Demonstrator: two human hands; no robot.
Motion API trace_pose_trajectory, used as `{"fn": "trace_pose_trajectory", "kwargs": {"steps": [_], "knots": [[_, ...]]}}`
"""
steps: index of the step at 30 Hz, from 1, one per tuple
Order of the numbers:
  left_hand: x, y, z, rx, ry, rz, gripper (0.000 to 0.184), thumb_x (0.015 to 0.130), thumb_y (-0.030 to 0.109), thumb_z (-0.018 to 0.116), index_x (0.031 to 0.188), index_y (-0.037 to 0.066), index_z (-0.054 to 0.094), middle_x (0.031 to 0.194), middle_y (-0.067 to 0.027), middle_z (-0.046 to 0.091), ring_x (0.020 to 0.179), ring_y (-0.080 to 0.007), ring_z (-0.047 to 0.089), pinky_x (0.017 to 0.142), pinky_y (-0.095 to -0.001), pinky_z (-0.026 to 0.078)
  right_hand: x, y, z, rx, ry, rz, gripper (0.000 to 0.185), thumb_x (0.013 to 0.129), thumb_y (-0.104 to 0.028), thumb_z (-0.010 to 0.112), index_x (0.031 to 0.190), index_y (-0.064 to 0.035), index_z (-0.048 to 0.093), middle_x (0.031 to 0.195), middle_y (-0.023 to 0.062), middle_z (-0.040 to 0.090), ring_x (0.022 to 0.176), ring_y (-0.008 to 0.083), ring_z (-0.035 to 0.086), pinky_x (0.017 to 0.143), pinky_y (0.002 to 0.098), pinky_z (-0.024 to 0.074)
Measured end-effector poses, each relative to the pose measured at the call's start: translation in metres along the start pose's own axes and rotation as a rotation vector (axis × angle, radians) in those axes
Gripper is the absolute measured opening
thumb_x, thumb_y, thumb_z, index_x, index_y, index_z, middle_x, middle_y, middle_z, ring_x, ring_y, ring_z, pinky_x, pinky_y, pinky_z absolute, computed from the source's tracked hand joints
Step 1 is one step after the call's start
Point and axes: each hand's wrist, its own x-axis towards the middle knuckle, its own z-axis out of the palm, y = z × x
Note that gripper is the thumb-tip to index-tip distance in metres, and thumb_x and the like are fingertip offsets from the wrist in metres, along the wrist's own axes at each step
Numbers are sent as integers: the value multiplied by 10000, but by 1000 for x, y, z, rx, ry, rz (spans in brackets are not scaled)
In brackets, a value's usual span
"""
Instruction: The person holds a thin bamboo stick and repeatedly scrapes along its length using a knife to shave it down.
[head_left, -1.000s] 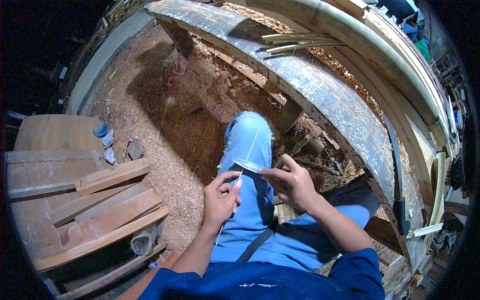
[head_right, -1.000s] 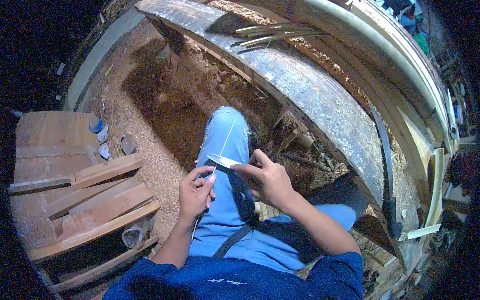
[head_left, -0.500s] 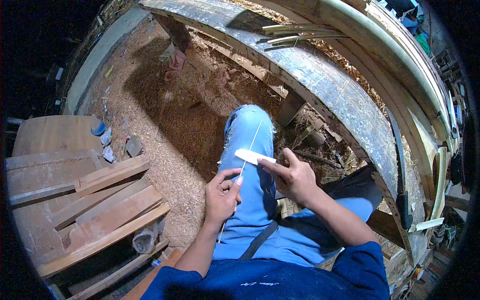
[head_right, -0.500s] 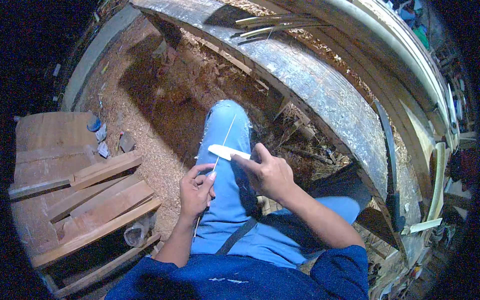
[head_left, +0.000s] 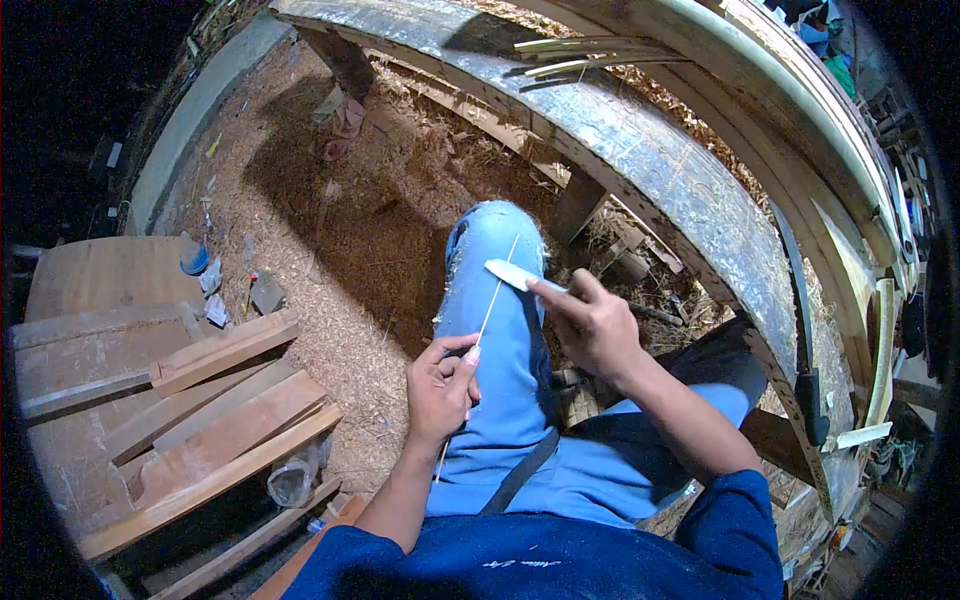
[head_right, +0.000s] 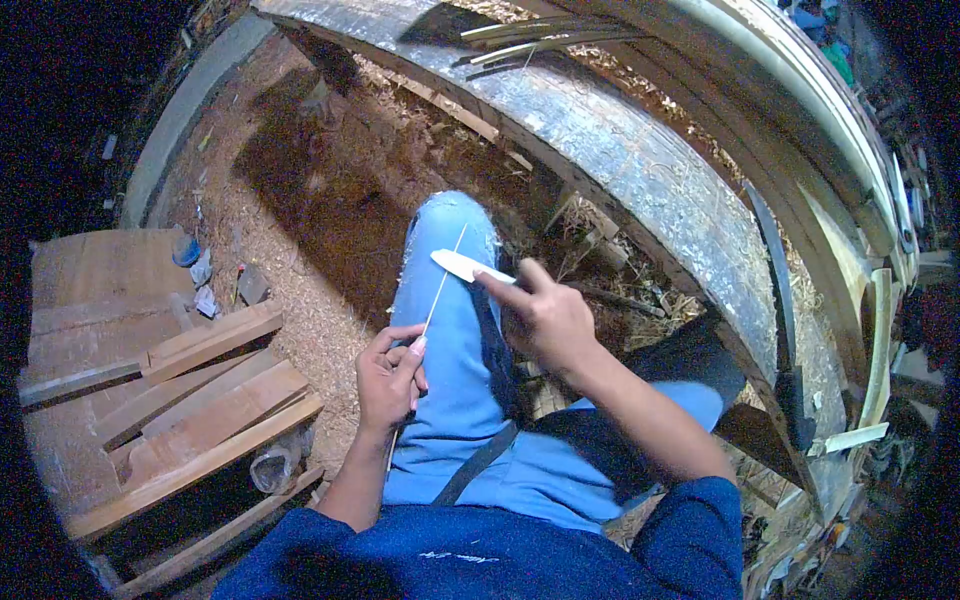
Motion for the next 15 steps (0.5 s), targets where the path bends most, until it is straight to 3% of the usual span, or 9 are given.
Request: {"fn": "trace_pose_trajectory", "kwargs": {"steps": [3, 7, 9, 12, 15], "knots": [[1, 2, 2, 3, 25, 3, 215, 1052, 72, 654, 1246, -15, 680, 604, -49, 627, 400, -47, 475, 375, -221, 351, -16, -5, 11, -28, -92, -187, 544, 856, -176, 759, 1370, -344, 706, 888, 82, 552, 608, 285, 671, 525, 441, 576], [1, 4, -1, 1, 26, -16, 218, 1053, 66, 648, 1251, -21, 679, 603, -50, 625, 393, -44, 464, 371, -221, 348, 1, 0, -7, -6, -55, 7, 597, 846, -226, 782, 1418, -356, 669, 939, 108, 563, 645, 297, 688, 541, 458, 582], [1, 2, 1, 10, 14, -3, 216, 1054, 62, 645, 1250, -21, 680, 603, -51, 625, 391, -43, 462, 370, -220, 347, -1, 2, -1, -64, -54, -11, 611, 850, -214, 767, 1432, -362, 658, 957, 114, 571, 676, 298, 704, 555, 467, 588], [4, 0, 0, 1, 22, 1, 212, 1055, 58, 640, 1248, -19, 684, 602, -52, 625, 387, -43, 459, 366, -221, 343, -16, -5, 11, -6, -153, -220, 648, 826, -183, 746, 1438, -372, 651, 978, 100, 580, 685, 286, 710, 547, 449, 590], [1, 1, -3, -9, 7, -9, 211, 1057, 64, 640, 1246, -19, 684, 602, -51, 624, 385, -45, 457, 364, -219, 341, -9, 9, 8, -39, -47, -97, 646, 806, -167, 753, 1417, -357, 666, 946, 90, 571, 658, 282, 694, 545, 447, 581]]}}
